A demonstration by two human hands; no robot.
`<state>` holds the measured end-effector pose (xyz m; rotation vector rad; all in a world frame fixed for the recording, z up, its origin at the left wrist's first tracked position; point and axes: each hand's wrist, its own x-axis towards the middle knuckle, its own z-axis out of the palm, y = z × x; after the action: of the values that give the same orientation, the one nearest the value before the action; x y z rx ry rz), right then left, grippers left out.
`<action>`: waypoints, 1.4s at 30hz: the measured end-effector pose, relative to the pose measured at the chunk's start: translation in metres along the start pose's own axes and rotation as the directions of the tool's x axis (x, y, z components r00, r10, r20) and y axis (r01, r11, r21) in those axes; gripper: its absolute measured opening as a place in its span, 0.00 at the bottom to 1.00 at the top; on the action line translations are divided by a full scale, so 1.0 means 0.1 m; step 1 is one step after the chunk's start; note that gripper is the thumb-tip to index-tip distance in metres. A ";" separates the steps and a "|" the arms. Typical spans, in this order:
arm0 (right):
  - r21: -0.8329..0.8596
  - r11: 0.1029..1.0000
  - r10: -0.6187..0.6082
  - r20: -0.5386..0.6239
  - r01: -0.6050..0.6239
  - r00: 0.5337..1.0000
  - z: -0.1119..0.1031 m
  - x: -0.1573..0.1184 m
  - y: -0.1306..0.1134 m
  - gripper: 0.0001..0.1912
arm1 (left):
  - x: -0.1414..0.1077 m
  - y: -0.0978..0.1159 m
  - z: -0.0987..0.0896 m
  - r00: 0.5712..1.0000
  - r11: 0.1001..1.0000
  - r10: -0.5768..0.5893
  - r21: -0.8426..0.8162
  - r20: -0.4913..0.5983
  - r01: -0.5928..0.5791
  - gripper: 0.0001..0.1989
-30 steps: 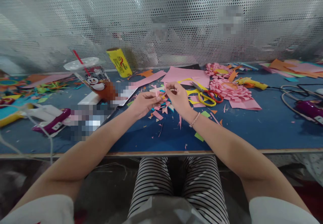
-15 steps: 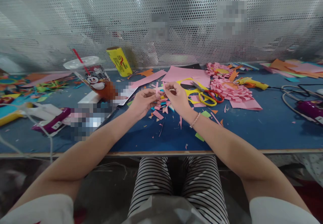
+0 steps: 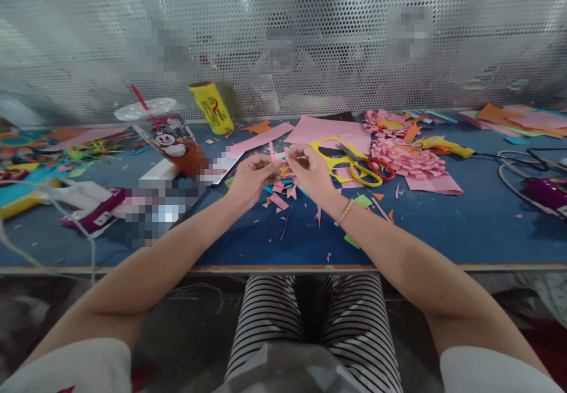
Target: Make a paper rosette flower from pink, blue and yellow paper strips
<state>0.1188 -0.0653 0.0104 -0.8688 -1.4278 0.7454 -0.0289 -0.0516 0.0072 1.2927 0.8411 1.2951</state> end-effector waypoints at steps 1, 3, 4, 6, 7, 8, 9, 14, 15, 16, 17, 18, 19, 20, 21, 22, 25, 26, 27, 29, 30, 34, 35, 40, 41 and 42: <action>-0.008 1.000 -0.002 0.002 0.002 1.000 0.00 0.00 -0.01 0.03 | 0.00 0.00 0.00 1.000 1.000 0.008 0.007 -0.004 -0.008 0.15; -0.016 1.000 -0.014 0.004 0.014 1.000 0.00 -0.01 -0.02 0.03 | -0.01 0.01 0.01 1.000 0.999 0.026 0.029 -0.007 -0.026 0.15; -0.015 1.000 -0.020 0.006 0.021 1.000 0.00 -0.01 -0.02 0.03 | -0.01 0.02 0.01 0.999 0.998 0.038 0.044 -0.008 -0.038 0.14; -0.009 1.000 -0.028 0.009 0.028 1.000 0.01 -0.01 -0.03 0.03 | -0.01 0.03 0.01 0.998 0.995 0.067 0.069 -0.006 -0.066 0.14; -0.005 1.000 -0.026 0.010 0.026 1.000 0.01 -0.01 -0.03 0.03 | -0.01 0.03 0.01 0.997 0.994 0.081 0.075 -0.004 -0.080 0.14; -0.001 1.000 -0.021 0.011 0.021 1.000 0.01 -0.01 -0.03 0.03 | -0.01 0.02 0.01 0.995 0.993 0.096 0.075 -0.004 -0.095 0.14; 0.002 1.000 -0.016 0.011 0.016 1.000 0.01 0.00 -0.02 0.03 | -0.01 0.02 0.00 0.994 0.991 0.109 0.075 -0.005 -0.108 0.13; -0.007 0.999 -0.033 -0.005 0.033 0.999 0.01 0.00 -0.02 0.03 | 0.00 -0.01 -0.01 0.989 0.986 0.143 0.082 0.021 -0.145 0.12; -0.012 0.999 -0.041 -0.007 0.041 0.999 0.01 0.00 -0.02 0.03 | -0.01 -0.01 -0.01 0.990 0.986 0.140 0.084 0.033 -0.143 0.12; -0.016 0.999 -0.047 -0.008 0.047 0.999 0.00 -0.01 -0.02 0.03 | -0.01 -0.01 -0.01 0.990 0.987 0.131 0.086 0.046 -0.134 0.12; -0.019 0.999 -0.050 -0.007 0.050 0.999 0.00 -0.01 -0.03 0.03 | -0.02 0.00 -0.01 0.992 0.989 0.115 0.085 0.060 -0.120 0.12; -0.021 0.999 -0.050 -0.008 0.050 0.999 0.00 0.00 -0.03 0.02 | -0.02 0.01 -0.01 0.993 0.992 0.094 0.080 0.075 -0.100 0.13; -0.018 0.999 -0.047 -0.007 0.047 0.999 -0.01 0.00 -0.03 0.02 | -0.03 0.02 -0.01 0.993 0.995 0.070 0.069 0.093 -0.076 0.13; -0.011 0.999 -0.042 -0.007 0.042 0.999 -0.01 0.00 -0.02 0.02 | -0.03 0.03 -0.01 0.992 0.997 0.048 0.049 0.114 -0.054 0.14; -0.004 0.999 -0.036 -0.006 0.036 0.999 -0.01 0.00 -0.02 0.02 | -0.03 0.03 -0.01 0.990 0.999 0.030 0.024 0.141 -0.034 0.14; 0.004 1.000 -0.031 -0.006 0.031 1.000 -0.02 0.00 -0.02 0.02 | -0.04 0.04 -0.01 0.985 1.000 0.020 -0.002 0.172 -0.020 0.15; 0.028 0.999 -0.023 -0.008 0.024 1.000 -0.03 0.01 0.00 0.03 | -0.03 0.04 -0.01 0.970 0.999 0.009 -0.048 0.245 0.003 0.15; 0.031 0.999 -0.024 -0.009 0.024 1.000 -0.04 0.02 0.00 0.03 | -0.03 0.03 -0.01 0.967 0.999 0.006 -0.048 0.254 0.007 0.15; 0.032 0.999 -0.026 -0.009 0.026 1.000 -0.04 0.02 0.01 0.03 | -0.03 0.03 -0.01 0.967 0.999 0.003 -0.042 0.254 0.008 0.15; 0.026 0.999 -0.032 -0.011 0.032 0.999 -0.05 0.02 0.01 0.03 | -0.03 0.02 -0.01 0.972 0.999 0.008 -0.035 0.235 0.000 0.14; 0.020 0.999 -0.035 -0.012 0.035 0.999 -0.05 0.02 0.00 0.03 | -0.03 0.02 0.00 0.975 0.999 0.017 -0.036 0.224 -0.009 0.14; 0.009 0.999 -0.035 -0.007 0.035 0.999 -0.04 0.01 -0.01 0.03 | -0.04 0.04 0.01 0.982 0.998 0.033 -0.051 0.184 -0.023 0.14; 0.005 0.999 -0.038 -0.004 0.038 0.999 -0.04 0.01 -0.02 0.03 | -0.04 0.04 0.01 0.984 0.999 0.032 -0.049 0.173 -0.024 0.14; -0.013 0.998 -0.059 -0.003 0.059 0.998 -0.04 0.00 -0.05 0.02 | -0.06 0.06 0.02 0.984 0.998 0.042 -0.054 0.173 -0.033 0.14; -0.010 0.998 -0.055 -0.003 0.055 0.998 -0.04 0.00 -0.06 0.02 | -0.06 0.07 0.02 0.982 0.998 0.037 -0.058 0.185 -0.027 0.15; -0.005 0.999 -0.049 -0.003 0.049 0.999 -0.04 0.00 -0.06 0.02 | -0.06 0.07 0.02 0.980 0.998 0.031 -0.059 0.197 -0.020 0.16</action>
<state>0.1222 -0.0687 0.0154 -0.8349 -1.4438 0.7037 -0.0296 -0.0593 0.0131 1.3659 0.6457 1.1790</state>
